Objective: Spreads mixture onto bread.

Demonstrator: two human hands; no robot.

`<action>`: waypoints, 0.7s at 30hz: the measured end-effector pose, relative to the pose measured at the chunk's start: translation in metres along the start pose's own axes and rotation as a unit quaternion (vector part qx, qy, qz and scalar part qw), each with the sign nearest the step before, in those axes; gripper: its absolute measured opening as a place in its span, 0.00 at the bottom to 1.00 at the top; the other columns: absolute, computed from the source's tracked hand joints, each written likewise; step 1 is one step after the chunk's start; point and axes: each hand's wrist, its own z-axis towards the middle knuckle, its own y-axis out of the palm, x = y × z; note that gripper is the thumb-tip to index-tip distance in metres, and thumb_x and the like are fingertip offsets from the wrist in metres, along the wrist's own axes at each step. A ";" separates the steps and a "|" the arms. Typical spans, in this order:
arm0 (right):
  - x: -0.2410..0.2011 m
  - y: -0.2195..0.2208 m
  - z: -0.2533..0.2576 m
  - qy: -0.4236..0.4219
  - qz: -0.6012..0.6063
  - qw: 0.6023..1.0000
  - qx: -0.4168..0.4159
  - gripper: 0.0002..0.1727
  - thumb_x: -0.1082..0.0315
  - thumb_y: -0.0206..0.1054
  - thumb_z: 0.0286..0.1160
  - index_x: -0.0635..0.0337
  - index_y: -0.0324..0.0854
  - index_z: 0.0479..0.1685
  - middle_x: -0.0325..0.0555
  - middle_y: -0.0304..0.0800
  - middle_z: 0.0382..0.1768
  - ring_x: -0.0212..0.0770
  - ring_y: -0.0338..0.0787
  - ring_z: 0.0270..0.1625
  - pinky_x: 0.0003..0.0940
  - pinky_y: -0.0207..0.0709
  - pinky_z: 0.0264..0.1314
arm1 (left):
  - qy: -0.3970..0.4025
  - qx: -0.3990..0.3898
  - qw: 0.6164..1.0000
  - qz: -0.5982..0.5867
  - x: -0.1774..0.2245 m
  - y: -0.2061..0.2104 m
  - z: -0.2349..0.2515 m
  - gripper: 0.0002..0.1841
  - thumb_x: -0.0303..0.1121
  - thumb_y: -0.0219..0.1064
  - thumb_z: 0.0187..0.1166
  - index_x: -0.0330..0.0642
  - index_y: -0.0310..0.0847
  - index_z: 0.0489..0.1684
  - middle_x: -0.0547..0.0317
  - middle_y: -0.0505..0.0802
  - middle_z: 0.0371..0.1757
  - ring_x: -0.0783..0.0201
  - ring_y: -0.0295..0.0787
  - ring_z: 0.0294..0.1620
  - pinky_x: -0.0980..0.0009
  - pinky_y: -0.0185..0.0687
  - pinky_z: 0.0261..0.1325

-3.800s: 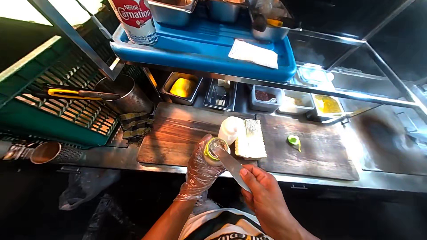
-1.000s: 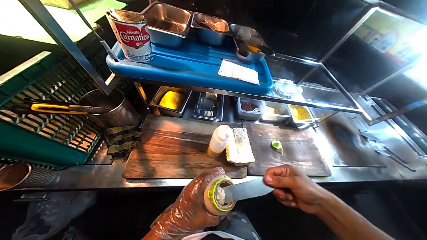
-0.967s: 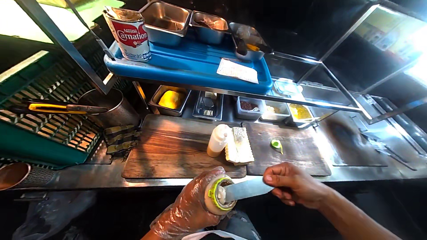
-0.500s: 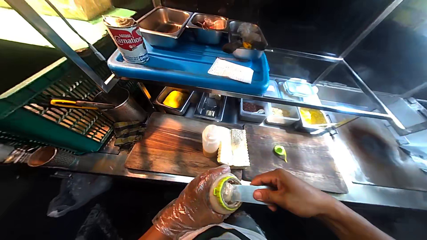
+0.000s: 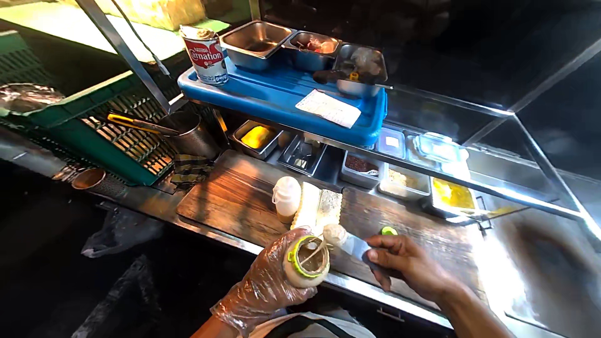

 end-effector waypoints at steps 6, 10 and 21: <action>0.056 -0.039 0.068 0.032 -0.255 0.953 0.160 0.18 0.59 0.60 0.89 0.52 0.85 0.71 0.42 0.93 0.40 0.32 0.85 0.29 0.30 0.81 0.33 | -0.055 0.059 0.997 0.021 -0.001 0.001 -0.004 0.55 0.51 0.93 0.36 0.33 0.76 0.73 0.52 0.90 0.67 0.68 0.85 0.71 0.69 0.81 0.77; 0.104 -0.038 0.100 0.017 -0.567 0.786 0.245 0.23 0.60 0.56 0.88 0.30 0.80 0.78 0.53 0.88 0.60 0.56 0.90 0.59 0.61 0.85 0.55 | -0.070 0.073 0.995 0.016 0.004 -0.011 -0.005 0.56 0.52 0.92 0.37 0.33 0.75 0.75 0.53 0.90 0.68 0.68 0.85 0.71 0.69 0.80 0.78; 0.137 0.004 0.095 -0.009 -0.523 0.770 0.365 0.24 0.64 0.58 0.85 0.32 0.82 0.77 0.58 0.85 0.57 0.58 0.90 0.53 0.55 0.87 0.42 | -0.185 0.226 0.954 0.062 -0.005 -0.057 -0.027 0.63 0.49 0.92 0.27 0.25 0.67 0.76 0.51 0.88 0.66 0.73 0.85 0.67 0.78 0.79 0.73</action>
